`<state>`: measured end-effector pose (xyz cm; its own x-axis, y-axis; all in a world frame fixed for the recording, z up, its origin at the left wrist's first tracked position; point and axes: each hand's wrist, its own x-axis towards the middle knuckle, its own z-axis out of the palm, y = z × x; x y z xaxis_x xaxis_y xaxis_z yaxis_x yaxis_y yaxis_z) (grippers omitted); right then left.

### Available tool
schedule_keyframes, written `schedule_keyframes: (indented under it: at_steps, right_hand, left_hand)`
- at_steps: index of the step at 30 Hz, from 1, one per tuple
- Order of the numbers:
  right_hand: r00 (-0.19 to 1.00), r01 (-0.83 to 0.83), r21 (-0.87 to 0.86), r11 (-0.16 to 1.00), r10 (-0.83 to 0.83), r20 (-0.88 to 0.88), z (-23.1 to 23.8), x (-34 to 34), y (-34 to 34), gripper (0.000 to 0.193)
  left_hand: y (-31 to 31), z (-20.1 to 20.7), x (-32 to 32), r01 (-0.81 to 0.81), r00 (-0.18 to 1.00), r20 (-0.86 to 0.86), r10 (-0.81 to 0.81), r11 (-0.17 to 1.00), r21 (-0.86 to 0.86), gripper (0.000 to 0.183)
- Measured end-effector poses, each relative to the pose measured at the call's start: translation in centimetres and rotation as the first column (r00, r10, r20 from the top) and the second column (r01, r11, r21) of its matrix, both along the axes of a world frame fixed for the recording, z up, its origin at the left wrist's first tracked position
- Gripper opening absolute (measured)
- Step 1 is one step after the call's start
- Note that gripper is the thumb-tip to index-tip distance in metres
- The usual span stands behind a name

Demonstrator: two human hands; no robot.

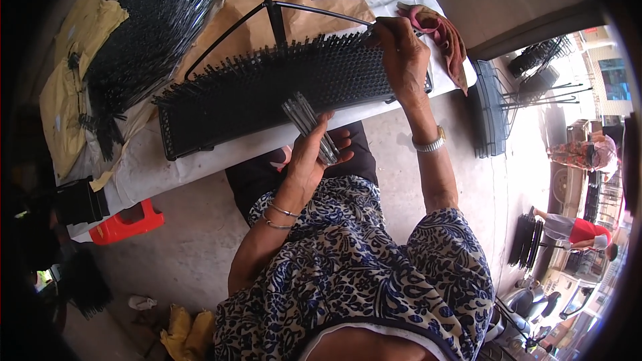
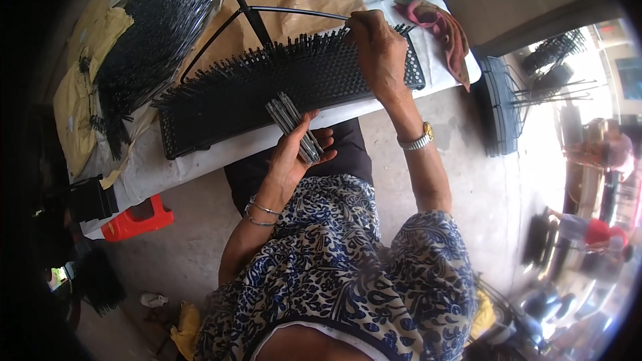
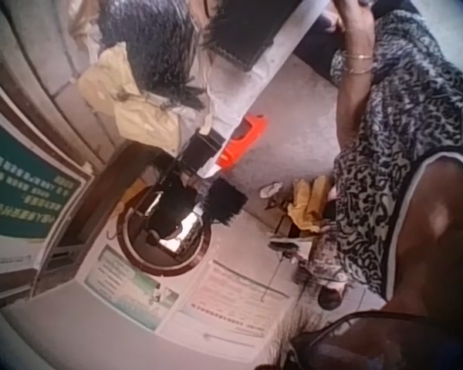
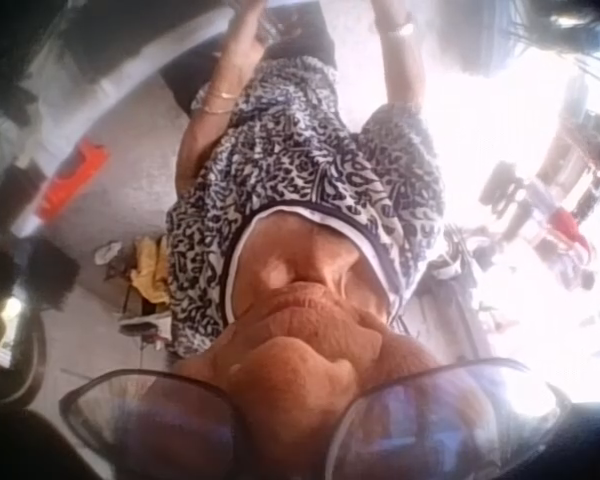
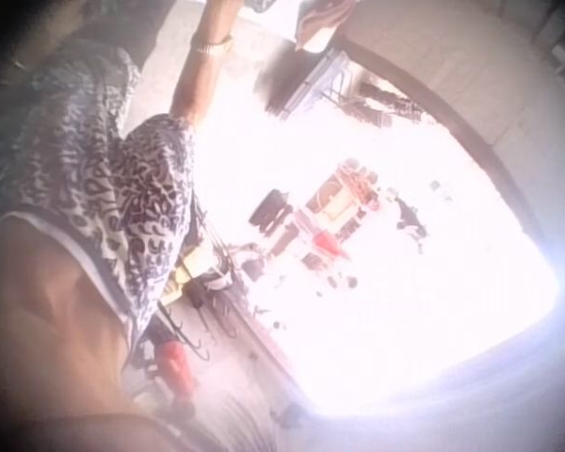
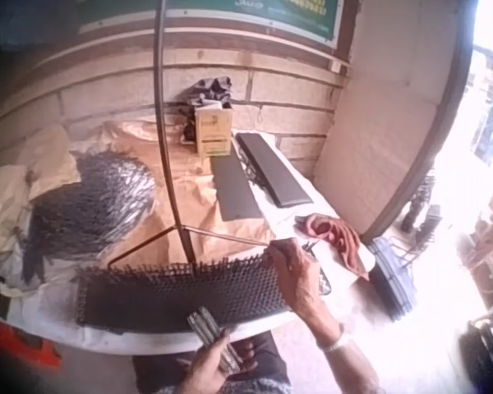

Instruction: The person inserts metal pins into holes of a perforated rack by hand, picks up more pins from a pile on the table, and inserts the pins into the rack.

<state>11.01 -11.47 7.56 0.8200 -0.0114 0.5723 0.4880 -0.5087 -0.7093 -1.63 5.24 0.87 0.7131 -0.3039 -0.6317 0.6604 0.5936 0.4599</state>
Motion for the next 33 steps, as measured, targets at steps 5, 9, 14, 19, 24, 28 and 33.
schedule_keyframes:
  at_steps: [5, 9, 14, 19, 24, 28, 33]
  right_hand:
    - [1.0, 0.003, -0.043, 0.999, -0.002, 0.019, -1.8, 1.8, -0.3, 0.006]
    - [0.994, -0.063, -0.042, 0.997, 0.059, -0.09, -2.3, 1.9, -0.5, 0.01]
    - [0.995, -0.07, -0.269, 0.961, 0.087, 0.05, -2.7, 2.6, -0.6, 0.015]
    - [0.998, 0.018, -0.435, 0.9, 0.011, 0.066, -3.5, 2.3, -0.7, 0.024]
    - [0.896, -0.18, 0.168, 0.969, 0.232, -0.378, -2.6, -1.5, 0.3, 0.04]
    - [0.507, -0.426, 0.294, 0.856, 0.495, -0.706, -1.5, -4.2, 1.8, 0.045]
    - [0.564, -0.327, 0.335, 0.884, 0.466, -0.681, -1.9, -5.2, 2.6, 0.03]
  left_hand:
    - [-0.4, -0.2, -0.5, -0.091, 0.996, 0.017, 0.091, 0.996, 0.003, 0.032]
    - [0.1, -0.2, -0.5, -0.065, 0.997, 0.046, 0.065, 0.998, -0.007, 0.03]
    - [0.0, -0.9, -0.4, -0.152, 0.987, 0.042, 0.155, 0.986, -0.064, 0.028]
    - [0.1, -0.2, -0.4, -0.12, 0.988, 0.081, 0.128, 0.988, -0.096, 0.032]
    - [0.3, 0.9, -0.4, -0.097, 0.984, 0.143, 0.107, 0.993, -0.072, 0.034]
    - [0.2, 0.9, -0.6, -0.065, 0.983, 0.166, 0.076, 0.995, -0.071, 0.035]
    - [0.1, 1.3, -0.8, -0.044, 0.986, 0.16, 0.037, 0.998, 0.036, 0.033]
